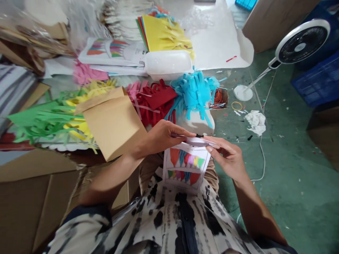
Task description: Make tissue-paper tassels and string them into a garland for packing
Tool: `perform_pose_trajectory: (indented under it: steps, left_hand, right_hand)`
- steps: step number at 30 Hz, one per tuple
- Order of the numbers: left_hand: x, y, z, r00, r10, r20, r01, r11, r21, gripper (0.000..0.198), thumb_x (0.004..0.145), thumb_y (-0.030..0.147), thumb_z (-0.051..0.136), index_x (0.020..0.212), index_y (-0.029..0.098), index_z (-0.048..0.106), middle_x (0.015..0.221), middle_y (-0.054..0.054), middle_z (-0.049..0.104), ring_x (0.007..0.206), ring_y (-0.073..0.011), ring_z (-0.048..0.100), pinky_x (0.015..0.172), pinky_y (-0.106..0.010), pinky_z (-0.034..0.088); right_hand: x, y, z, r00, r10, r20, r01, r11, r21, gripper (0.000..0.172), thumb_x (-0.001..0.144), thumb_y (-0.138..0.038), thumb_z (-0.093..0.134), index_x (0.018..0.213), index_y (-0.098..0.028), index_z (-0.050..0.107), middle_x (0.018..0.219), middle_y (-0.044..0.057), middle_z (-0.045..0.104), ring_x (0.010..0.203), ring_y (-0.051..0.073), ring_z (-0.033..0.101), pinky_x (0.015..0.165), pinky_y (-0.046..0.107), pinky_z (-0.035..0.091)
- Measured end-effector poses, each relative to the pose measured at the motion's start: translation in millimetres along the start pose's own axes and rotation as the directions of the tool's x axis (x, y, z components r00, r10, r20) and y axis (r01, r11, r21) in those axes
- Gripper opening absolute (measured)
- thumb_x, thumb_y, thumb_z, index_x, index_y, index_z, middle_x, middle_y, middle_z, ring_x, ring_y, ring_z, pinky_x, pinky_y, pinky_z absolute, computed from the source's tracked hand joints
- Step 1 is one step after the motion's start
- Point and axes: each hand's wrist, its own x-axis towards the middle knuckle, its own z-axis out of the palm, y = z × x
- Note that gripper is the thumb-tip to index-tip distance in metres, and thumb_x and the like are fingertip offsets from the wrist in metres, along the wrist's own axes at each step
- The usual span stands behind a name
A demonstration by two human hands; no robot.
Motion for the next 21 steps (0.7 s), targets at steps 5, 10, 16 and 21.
perform_pose_trajectory:
  steps: [5,10,16,21]
  left_hand:
    - [-0.3,2.0,2.2,1.0,-0.014,-0.02,0.014,1.0,-0.013,0.035,0.085,0.008,0.069,0.108,0.028,0.085,0.103,-0.002,0.084,0.089,-0.0224,0.082,0.074,-0.028,0.065]
    - [-2.2,4.4,2.6,0.999,0.034,-0.009,-0.034,0.998,0.051,0.036,0.086,0.007,0.068,0.107,0.031,0.085,0.102,-0.001,0.084,0.092,-0.0231,0.082,0.08,-0.03,0.066]
    - [14.3,9.0,-4.9,0.997,0.064,0.046,-0.069,0.99,0.124,0.026,0.081,0.018,0.081,0.103,0.03,0.087,0.099,-0.003,0.085,0.085,-0.023,0.082,0.069,-0.026,0.059]
    - [33.6,10.5,-6.8,0.982,0.075,0.174,-0.108,0.976,0.187,0.023,0.076,0.013,0.076,0.088,0.028,0.089,0.081,-0.001,0.084,0.07,-0.0184,0.077,0.061,-0.024,0.051]
  right_hand:
    - [0.6,-0.9,-3.0,0.998,0.015,0.058,-0.014,1.0,-0.012,0.028,0.099,-0.027,0.071,0.124,-0.037,0.079,0.123,0.001,0.08,0.111,0.021,0.076,0.089,0.033,0.064]
    - [-0.2,2.3,-6.0,0.996,-0.032,0.079,0.035,0.999,-0.038,0.026,0.1,-0.025,0.068,0.121,-0.034,0.08,0.122,0.003,0.081,0.113,0.022,0.076,0.092,0.035,0.063]
    - [0.3,-2.2,-3.3,0.999,-0.013,0.048,0.014,1.0,-0.022,0.026,0.099,-0.026,0.071,0.122,-0.034,0.079,0.12,0.002,0.081,0.106,0.02,0.077,0.084,0.031,0.064]
    - [1.6,-4.6,-1.6,0.999,0.034,0.037,-0.033,0.999,-0.021,0.033,0.096,-0.031,0.074,0.129,-0.035,0.076,0.127,0.002,0.079,0.104,0.021,0.078,0.079,0.031,0.065]
